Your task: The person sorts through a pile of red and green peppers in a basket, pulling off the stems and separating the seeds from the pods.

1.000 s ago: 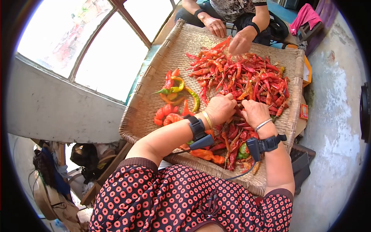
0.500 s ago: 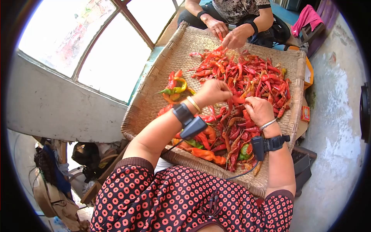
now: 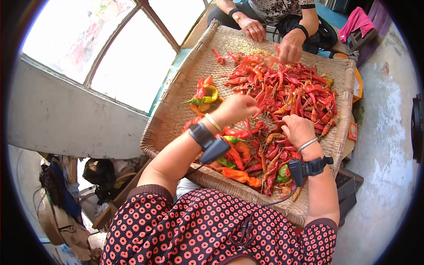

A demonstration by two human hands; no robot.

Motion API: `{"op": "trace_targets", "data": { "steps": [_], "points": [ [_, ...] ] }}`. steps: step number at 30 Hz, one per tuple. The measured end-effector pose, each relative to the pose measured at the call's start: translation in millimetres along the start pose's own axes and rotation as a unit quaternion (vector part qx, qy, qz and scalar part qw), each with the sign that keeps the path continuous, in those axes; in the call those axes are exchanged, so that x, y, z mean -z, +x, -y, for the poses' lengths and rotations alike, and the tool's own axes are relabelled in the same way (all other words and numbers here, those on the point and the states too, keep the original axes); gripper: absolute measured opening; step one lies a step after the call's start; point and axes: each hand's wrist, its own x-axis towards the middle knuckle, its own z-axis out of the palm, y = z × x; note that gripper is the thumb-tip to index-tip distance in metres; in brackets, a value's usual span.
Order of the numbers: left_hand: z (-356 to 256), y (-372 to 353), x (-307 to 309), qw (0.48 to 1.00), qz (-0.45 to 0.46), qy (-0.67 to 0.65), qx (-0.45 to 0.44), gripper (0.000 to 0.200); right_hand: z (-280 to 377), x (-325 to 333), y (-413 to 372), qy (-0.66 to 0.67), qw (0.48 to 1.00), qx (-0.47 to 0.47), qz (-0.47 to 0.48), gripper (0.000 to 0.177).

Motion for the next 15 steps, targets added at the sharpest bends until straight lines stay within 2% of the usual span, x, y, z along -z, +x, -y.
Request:
{"op": "trace_targets", "data": {
  "steps": [1, 2, 4, 8, 12, 14, 15],
  "points": [
    [-6, -6, -14, 0.997, 0.023, 0.070, -0.032, 0.034, 3, 0, -1, -0.005, 1.000, 0.003, 0.006, 0.020],
    [-14, -13, -26, 0.989, 0.008, 0.135, -0.058, 0.036, 5, 0, -2, -0.006, 1.000, 0.005, 0.007, 0.020],
    [-16, -13, -41, 0.979, 0.026, 0.199, -0.039, 0.035, 7, 0, -5, -0.022, 1.000, -0.006, 0.013, 0.020],
    [-11, -9, -44, 0.975, 0.021, 0.210, -0.067, 0.029, 2, -4, -3, -0.029, 0.999, -0.018, 0.015, 0.019],
    [-10, -12, -40, 0.988, 0.026, 0.133, -0.080, 0.021, 4, 4, -1, 0.035, 0.998, 0.007, -0.047, 0.015],
    [-14, -15, -43, 0.989, 0.056, -0.015, -0.134, 0.025, 8, 12, 2, 0.260, 0.964, -0.013, -0.054, 0.014],
    [-21, -16, -43, 0.989, 0.063, -0.063, -0.119, 0.029, 11, 17, 2, 0.333, 0.942, -0.012, -0.037, 0.016]
  ]
}}
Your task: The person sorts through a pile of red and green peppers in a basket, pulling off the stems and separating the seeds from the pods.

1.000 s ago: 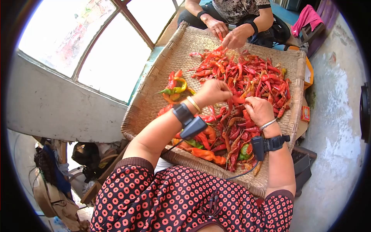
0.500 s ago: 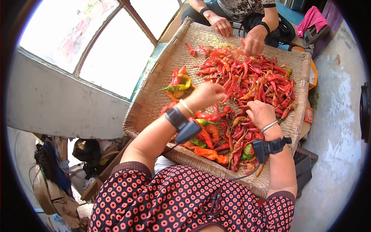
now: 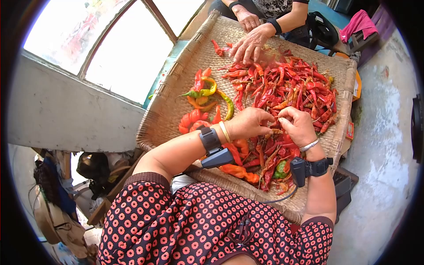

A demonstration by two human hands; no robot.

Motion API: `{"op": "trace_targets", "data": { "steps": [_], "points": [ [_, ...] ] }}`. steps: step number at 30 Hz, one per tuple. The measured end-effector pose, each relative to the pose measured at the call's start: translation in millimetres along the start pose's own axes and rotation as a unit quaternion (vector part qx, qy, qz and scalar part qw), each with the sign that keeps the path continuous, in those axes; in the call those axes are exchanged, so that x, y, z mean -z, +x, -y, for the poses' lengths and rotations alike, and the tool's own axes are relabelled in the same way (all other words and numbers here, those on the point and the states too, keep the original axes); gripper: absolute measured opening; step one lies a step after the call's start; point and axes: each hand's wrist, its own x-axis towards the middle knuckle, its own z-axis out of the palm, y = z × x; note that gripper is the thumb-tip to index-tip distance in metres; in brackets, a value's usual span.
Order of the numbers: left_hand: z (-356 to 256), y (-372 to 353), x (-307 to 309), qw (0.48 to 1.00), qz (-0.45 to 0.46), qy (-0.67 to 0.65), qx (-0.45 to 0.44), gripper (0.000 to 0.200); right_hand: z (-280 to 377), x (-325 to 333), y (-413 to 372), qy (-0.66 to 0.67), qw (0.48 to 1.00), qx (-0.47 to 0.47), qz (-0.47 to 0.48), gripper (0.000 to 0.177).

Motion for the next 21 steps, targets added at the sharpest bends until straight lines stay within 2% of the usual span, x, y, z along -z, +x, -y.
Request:
{"op": "trace_targets", "data": {
  "steps": [1, 3, 4, 5, 7, 9, 10, 11, 12, 13, 15, 17, 19, 21],
  "points": [
    [-2, 1, -3, 1.000, -0.002, -0.001, 0.000, 0.029, 5, 0, -1, -0.001, 1.000, 0.001, 0.001, 0.016],
    [-5, 1, -5, 0.984, 0.070, -0.161, 0.010, 0.029, 14, -1, -3, 0.222, 0.969, -0.102, 0.025, 0.013],
    [-11, 1, -2, 0.974, 0.111, -0.193, 0.050, 0.026, 17, -2, -3, 0.266, 0.958, -0.101, 0.027, 0.012],
    [-10, 0, -2, 0.974, 0.112, -0.193, 0.051, 0.026, 18, -3, -3, 0.267, 0.958, -0.102, 0.027, 0.012],
    [-6, 0, -3, 0.943, 0.128, -0.292, 0.095, 0.023, 17, -4, -3, 0.282, 0.956, -0.085, 0.017, 0.014],
    [4, 2, 7, 0.944, 0.148, -0.269, 0.121, 0.017, 14, -3, -1, 0.239, 0.969, -0.066, -0.020, 0.015],
    [-2, 3, 20, 0.944, 0.100, -0.278, 0.143, 0.018, 8, 0, 0, 0.158, 0.985, -0.075, -0.011, 0.016],
    [-7, 4, 36, 0.942, 0.051, -0.287, 0.164, 0.020, 2, 0, 0, 0.159, 0.984, -0.076, -0.013, 0.016],
    [-1, 7, 45, 0.920, -0.046, -0.357, 0.157, 0.021, -4, -1, 1, 0.032, 0.999, -0.001, -0.024, 0.017],
    [5, 9, 54, 0.883, -0.143, -0.421, 0.149, 0.022, -7, -4, 0, -0.096, 0.992, 0.073, -0.034, 0.019],
    [7, 16, 69, 0.822, -0.288, -0.465, 0.157, 0.024, -8, -11, -2, -0.134, 0.986, 0.098, -0.026, 0.017],
    [21, 13, 62, 0.834, -0.293, -0.434, 0.172, 0.028, -9, -17, -6, -0.261, 0.955, 0.122, 0.067, 0.024],
    [33, 12, 41, 0.946, -0.186, -0.224, 0.146, 0.026, -7, -21, -8, -0.272, 0.952, 0.116, 0.082, 0.024],
    [27, 6, 25, 0.988, -0.055, -0.081, 0.121, 0.026, -10, -28, -7, -0.322, 0.934, 0.125, 0.089, 0.007]
  ]
}}
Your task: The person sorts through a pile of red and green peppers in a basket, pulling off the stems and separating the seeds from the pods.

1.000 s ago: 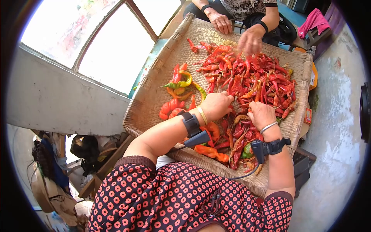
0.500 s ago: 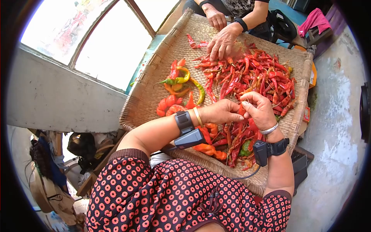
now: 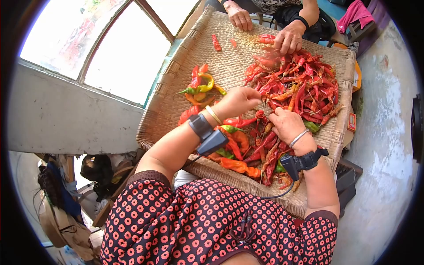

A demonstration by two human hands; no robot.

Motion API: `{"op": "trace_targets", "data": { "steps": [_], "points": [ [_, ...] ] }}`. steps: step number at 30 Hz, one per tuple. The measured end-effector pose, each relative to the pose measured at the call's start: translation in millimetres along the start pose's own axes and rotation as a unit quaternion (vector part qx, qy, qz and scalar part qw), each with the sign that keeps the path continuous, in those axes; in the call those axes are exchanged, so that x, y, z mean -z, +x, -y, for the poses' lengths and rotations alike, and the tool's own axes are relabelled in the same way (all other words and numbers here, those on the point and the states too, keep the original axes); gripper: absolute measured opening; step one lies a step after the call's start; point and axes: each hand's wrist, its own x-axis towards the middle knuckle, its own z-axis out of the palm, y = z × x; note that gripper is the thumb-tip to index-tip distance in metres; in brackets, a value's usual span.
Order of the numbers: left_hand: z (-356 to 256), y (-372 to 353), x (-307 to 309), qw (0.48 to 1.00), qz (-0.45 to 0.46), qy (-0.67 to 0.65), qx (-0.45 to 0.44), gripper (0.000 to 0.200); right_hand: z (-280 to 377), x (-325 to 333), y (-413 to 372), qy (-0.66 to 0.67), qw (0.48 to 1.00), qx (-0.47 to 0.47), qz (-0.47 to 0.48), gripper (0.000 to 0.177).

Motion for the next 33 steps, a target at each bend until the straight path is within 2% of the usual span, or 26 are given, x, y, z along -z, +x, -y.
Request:
{"op": "trace_targets", "data": {
  "steps": [2, 5, 8, 11, 15, 16, 18, 20, 22, 23, 24, 25, 26, 27, 29, 30, 32, 33],
  "points": [
    [-2, -8, -18, 0.990, 0.033, 0.113, -0.082, 0.026, 1, -6, 0, -0.020, 1.000, 0.003, 0.015, 0.007],
    [-7, -13, -27, 0.975, 0.084, 0.156, -0.135, 0.025, 2, -12, 1, -0.031, 0.999, -0.006, 0.010, 0.007],
    [-6, -14, -31, 0.970, 0.096, 0.174, -0.140, 0.027, 2, -11, 1, -0.043, 0.999, -0.003, 0.012, 0.007],
    [-31, -20, -26, 0.966, 0.133, 0.203, -0.086, 0.028, 3, 3, 0, -0.005, 1.000, 0.011, 0.005, 0.008],
    [-24, -20, -31, 0.972, 0.112, 0.181, -0.097, 0.025, 2, 12, 3, 0.046, 0.995, 0.033, -0.087, 0.014],
    [-19, -18, -31, 0.981, 0.100, 0.140, -0.089, 0.024, 1, 12, 4, 0.060, 0.990, 0.049, -0.116, 0.016],
    [-10, -12, -25, 0.988, 0.097, 0.101, -0.063, 0.020, 1, 13, 4, 0.077, 0.989, 0.018, -0.125, 0.017],
    [-19, -10, -3, 0.987, 0.152, 0.056, 0.000, 0.018, 0, 15, 4, 0.093, 0.987, -0.011, -0.134, 0.019],
    [-19, -3, 20, 0.990, 0.118, -0.044, 0.064, 0.013, -5, 18, 2, 0.079, 0.988, -0.060, -0.122, 0.020],
    [-18, -2, 31, 0.989, 0.059, -0.112, 0.073, 0.013, -8, 15, 1, 0.065, 0.988, -0.063, -0.127, 0.020],
    [-18, 1, 39, 0.981, -0.049, -0.166, 0.082, 0.020, -10, 13, 1, 0.066, 0.988, -0.063, -0.127, 0.020],
    [-3, 7, 44, 0.982, -0.188, -0.010, -0.007, 0.022, -12, 10, 0, 0.060, 0.992, -0.057, -0.091, 0.020],
    [12, 10, 47, 0.932, -0.317, 0.146, -0.096, 0.025, -12, 10, 1, 0.054, 0.996, -0.051, -0.054, 0.020],
    [10, 6, 50, 0.932, -0.317, 0.147, -0.096, 0.025, -9, 10, 0, 0.047, 0.997, -0.035, -0.042, 0.019],
    [5, -4, 52, 0.969, -0.130, 0.209, -0.020, 0.024, -4, 6, 0, 0.048, 0.998, -0.021, -0.028, 0.018],
    [5, -7, 48, 0.967, -0.041, 0.253, 0.006, 0.027, -3, 4, 0, 0.048, 0.999, -0.007, -0.014, 0.018],
    [0, -10, 31, 0.916, 0.039, 0.393, 0.070, 0.034, 2, 1, 1, 0.047, 0.999, 0.012, -0.006, 0.015],
    [-3, -12, 24, 0.898, 0.044, 0.430, 0.083, 0.037, 4, -1, 1, 0.046, 0.999, 0.025, 0.001, 0.014]
  ]
}}
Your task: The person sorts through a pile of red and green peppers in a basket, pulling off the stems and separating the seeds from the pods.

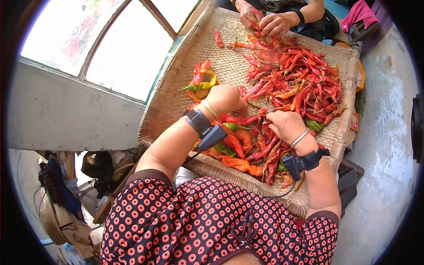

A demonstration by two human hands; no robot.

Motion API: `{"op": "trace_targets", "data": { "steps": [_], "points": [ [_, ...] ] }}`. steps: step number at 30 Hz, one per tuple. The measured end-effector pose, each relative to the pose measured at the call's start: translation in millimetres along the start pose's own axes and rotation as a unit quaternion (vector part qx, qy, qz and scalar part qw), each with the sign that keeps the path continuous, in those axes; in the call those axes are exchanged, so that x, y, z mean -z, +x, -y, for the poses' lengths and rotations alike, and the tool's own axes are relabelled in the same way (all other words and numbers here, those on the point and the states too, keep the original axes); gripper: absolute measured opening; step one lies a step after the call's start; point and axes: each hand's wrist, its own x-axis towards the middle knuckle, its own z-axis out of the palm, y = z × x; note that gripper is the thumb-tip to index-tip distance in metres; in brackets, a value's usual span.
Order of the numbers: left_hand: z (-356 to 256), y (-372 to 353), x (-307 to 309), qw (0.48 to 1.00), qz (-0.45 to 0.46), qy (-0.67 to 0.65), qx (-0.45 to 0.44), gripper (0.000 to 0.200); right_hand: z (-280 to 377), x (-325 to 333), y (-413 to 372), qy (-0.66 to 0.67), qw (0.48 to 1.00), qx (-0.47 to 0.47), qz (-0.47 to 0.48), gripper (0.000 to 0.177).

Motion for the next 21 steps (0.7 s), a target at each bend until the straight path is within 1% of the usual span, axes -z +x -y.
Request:
{"op": "trace_targets", "data": {
  "steps": [3, 4, 8, 9, 11, 13, 14, 15, 17, 19, 20, 21],
  "points": [
    [-10, -1, -2, 0.999, -0.028, 0.036, -0.010, 0.042, 3, -4, 1, -0.014, 1.000, 0.018, 0.012, 0.012],
    [-8, 1, -7, 0.999, -0.032, 0.038, -0.018, 0.040, 4, -4, 0, -0.018, 1.000, 0.017, 0.014, 0.012],
    [1, 9, -15, 0.998, -0.041, 0.040, -0.007, 0.034, 1, -8, 0, -0.024, 0.999, 0.015, 0.017, 0.014],
    [4, 8, -10, 0.999, -0.046, 0.006, -0.017, 0.032, 0, -9, 0, -0.019, 1.000, 0.006, 0.021, 0.017],
    [10, 5, 4, 0.996, -0.055, -0.059, -0.024, 0.027, 1, -9, 0, -0.019, 1.000, 0.004, 0.021, 0.017],
    [18, 7, 21, 0.984, -0.094, -0.148, 0.030, 0.030, 1, -8, 0, -0.021, 0.999, -0.001, 0.029, 0.018],
    [24, 10, 19, 0.954, -0.185, -0.231, 0.045, 0.035, 0, -8, 0, -0.021, 0.999, 0.000, 0.029, 0.018],
    [28, 10, 22, 0.938, -0.248, -0.235, 0.059, 0.039, 0, -9, -1, -0.020, 0.999, 0.004, 0.027, 0.020],
    [30, 7, 26, 0.971, -0.177, -0.139, 0.084, 0.042, 1, -8, 0, -0.020, 0.999, 0.007, 0.026, 0.021],
    [20, 6, 20, 0.994, -0.051, -0.080, 0.058, 0.044, 5, -4, 0, -0.014, 1.000, 0.004, 0.014, 0.013],
    [10, 4, 15, 0.998, -0.019, -0.046, 0.042, 0.046, 6, -3, 0, -0.014, 1.000, 0.004, 0.016, 0.013],
    [1, 4, 7, 0.999, -0.009, -0.017, 0.042, 0.044, 7, -3, 0, -0.016, 1.000, 0.004, 0.024, 0.015]
  ]
}}
